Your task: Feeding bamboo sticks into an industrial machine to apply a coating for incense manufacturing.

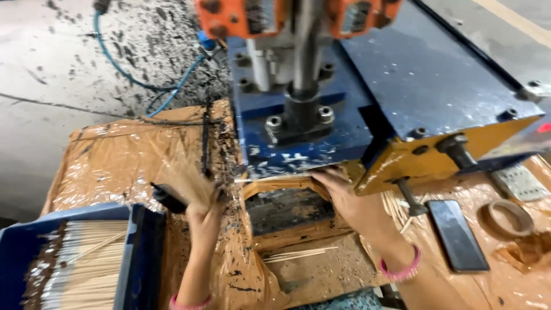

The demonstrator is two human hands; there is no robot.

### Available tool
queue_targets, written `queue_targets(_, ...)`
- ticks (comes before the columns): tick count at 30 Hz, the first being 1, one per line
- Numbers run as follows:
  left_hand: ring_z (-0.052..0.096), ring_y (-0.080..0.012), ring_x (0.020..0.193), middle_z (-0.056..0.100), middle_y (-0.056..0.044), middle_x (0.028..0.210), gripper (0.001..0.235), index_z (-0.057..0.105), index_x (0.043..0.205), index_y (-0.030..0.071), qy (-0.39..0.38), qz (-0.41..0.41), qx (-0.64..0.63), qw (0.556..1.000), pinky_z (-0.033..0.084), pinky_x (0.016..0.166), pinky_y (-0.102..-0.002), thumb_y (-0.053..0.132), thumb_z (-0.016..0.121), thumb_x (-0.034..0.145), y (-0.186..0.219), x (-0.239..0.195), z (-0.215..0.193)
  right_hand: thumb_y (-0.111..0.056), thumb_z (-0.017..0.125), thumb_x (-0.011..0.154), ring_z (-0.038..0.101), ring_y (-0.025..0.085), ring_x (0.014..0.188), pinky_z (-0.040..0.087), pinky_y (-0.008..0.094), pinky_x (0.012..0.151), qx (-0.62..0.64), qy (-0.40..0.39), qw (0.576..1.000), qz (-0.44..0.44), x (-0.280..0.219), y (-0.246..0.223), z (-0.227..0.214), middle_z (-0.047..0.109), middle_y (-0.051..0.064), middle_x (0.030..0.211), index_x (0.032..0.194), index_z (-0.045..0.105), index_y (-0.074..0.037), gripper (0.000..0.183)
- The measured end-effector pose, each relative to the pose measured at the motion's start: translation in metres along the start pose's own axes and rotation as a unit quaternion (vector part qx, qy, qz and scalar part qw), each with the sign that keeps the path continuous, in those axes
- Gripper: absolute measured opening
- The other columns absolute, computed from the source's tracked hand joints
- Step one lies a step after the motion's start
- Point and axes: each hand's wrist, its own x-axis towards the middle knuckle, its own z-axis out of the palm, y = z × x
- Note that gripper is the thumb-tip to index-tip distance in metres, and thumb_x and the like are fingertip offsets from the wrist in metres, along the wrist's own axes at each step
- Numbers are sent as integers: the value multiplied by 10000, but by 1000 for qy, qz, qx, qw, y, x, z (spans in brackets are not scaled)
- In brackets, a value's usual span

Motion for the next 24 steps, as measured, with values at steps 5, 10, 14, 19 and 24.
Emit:
queue_targets(5, 457, -86, 465, 507, -21, 498, 394, 533, 612, -1, 139, 120, 210, 960, 379, 477, -272, 16, 637, 991, -82, -86, -73, -98, 678, 903, 677, 224, 845, 541, 305, 682, 116, 266, 935, 204, -92, 27, -24, 681, 114, 995, 1027, 740, -59, 144)
queue_targets(10, 578, -148, 529, 678, -82, 705, 106, 592, 889, 13, 130, -111, -197, 965, 476, 509, -271, 94, 538, 930, -23, -96, -21, -53, 726, 802, 694, 186, 807, 554, 316, 735, 25, 162, 974, 157, -107, 6, -11, 733, 92, 932, 1263, 663, -91, 467)
queue_targets(14, 636, -189, 677, 609, -86, 659, 310, 565, 713, 58, -236, 211, 280, 906, 464, 651, -294, 202, 835, 766, -29, -108, 8, 15, 621, 797, 729, 145, 762, 556, 283, 651, 440, -78, 883, 142, -81, -40, 7, 734, 57, 818, 1349, 638, -74, 560)
queue_targets(19, 630, -77, 668, 724, -36, 807, 174, 740, 1063, 29, -159, 91, 9, 983, 465, 583, -235, 54, 728, 891, 87, -43, 24, 17, 695, 917, 695, 166, 834, 574, 325, 726, 508, -58, 854, 94, -20, -25, 6, 728, 104, 933, 1116, 712, -26, 204)
queue_targets(24, 470, -79, 460, 657, -42, 658, 179, 749, 1036, -10, -3, -62, -37, 997, 319, 402, -242, 83, 625, 946, 111, 11, 40, -36, 700, 880, 667, 205, 1039, 529, 356, 925, 170, -50, 973, -149, 51, -29, 2, 783, 79, 1133, 1150, 738, -82, 276)
